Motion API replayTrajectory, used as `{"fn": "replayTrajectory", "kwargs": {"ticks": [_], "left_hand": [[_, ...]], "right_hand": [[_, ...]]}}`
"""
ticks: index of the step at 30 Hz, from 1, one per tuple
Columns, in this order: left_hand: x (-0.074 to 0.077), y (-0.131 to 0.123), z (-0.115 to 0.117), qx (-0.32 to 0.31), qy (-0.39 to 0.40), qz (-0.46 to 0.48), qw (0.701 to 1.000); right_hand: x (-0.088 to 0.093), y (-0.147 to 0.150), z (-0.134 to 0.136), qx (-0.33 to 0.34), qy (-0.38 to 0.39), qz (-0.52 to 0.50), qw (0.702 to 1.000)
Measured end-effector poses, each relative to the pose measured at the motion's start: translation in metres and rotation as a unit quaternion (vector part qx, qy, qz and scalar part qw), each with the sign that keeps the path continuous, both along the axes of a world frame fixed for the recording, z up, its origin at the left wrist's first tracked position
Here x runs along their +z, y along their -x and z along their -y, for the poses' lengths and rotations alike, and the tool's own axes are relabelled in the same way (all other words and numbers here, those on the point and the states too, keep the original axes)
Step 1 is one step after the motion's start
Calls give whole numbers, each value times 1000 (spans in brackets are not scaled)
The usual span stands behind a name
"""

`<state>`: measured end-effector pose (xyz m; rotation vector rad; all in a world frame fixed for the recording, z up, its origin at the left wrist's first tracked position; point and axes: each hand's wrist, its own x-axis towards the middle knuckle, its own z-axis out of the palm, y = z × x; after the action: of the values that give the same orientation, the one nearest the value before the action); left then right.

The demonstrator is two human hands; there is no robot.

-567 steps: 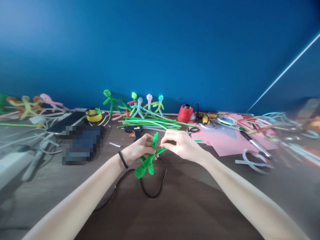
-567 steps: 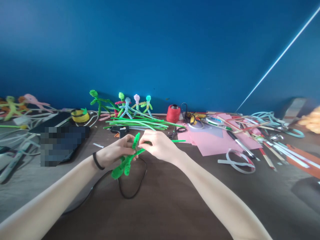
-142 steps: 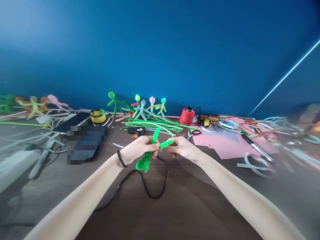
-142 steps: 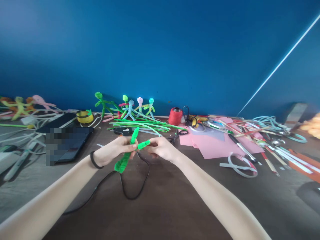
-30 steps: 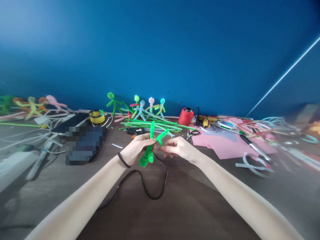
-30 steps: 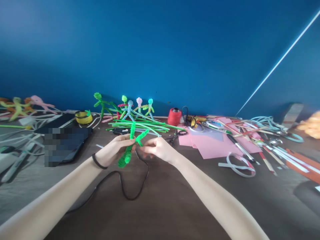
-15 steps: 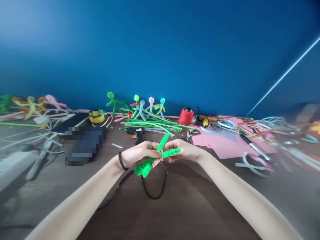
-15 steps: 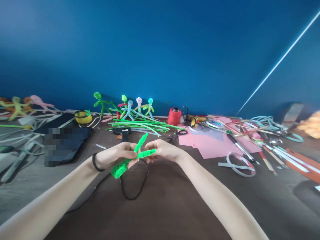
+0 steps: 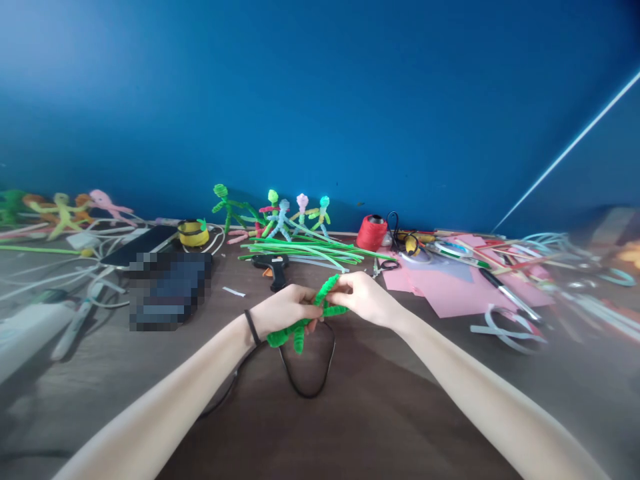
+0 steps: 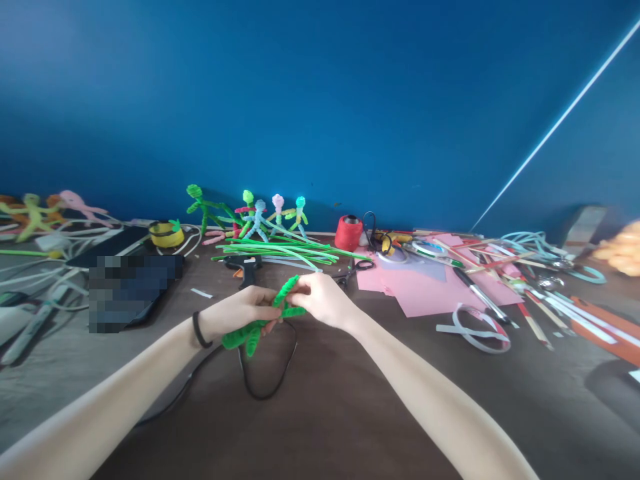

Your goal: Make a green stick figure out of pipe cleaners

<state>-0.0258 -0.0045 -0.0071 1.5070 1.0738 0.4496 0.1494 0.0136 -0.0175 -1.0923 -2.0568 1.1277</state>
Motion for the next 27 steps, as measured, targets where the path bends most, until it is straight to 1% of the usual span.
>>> {"fn": "replayTrajectory", "kwargs": {"ticks": [3, 5, 7, 9, 12, 14, 16, 18, 22, 27], "left_hand": [[-2, -3, 0, 39, 4, 11, 999], [-5, -5, 0, 52, 5, 24, 998], [-8, -6, -1, 62, 4, 36, 997], [-10, -6, -2, 76, 6, 46, 996], [-13, -6, -2, 100, 7, 61, 993], [-13, -6, -2, 119, -1, 75, 990], [-13, -7, -2, 139, -12, 101, 985], [-12, -8, -1, 160, -17, 128, 979], [-9, -10, 0, 198, -8, 153, 968], [-6, -8, 0, 181, -22, 173, 968]], "right_hand": [[1, 2, 3, -51, -108, 52, 992], [2, 4, 4, -75, -181, 77, 977], [2, 7, 6, -85, -242, 92, 962], [2, 9, 8, -76, -296, 105, 947], [1, 12, 11, -40, -378, 129, 916], [0, 13, 12, -22, -412, 130, 902], [-1, 13, 13, -23, -420, 111, 900], [-2, 13, 13, -37, -411, 87, 907], [-1, 14, 14, -75, -351, 41, 932], [4, 14, 17, -92, -268, -14, 959]]}}
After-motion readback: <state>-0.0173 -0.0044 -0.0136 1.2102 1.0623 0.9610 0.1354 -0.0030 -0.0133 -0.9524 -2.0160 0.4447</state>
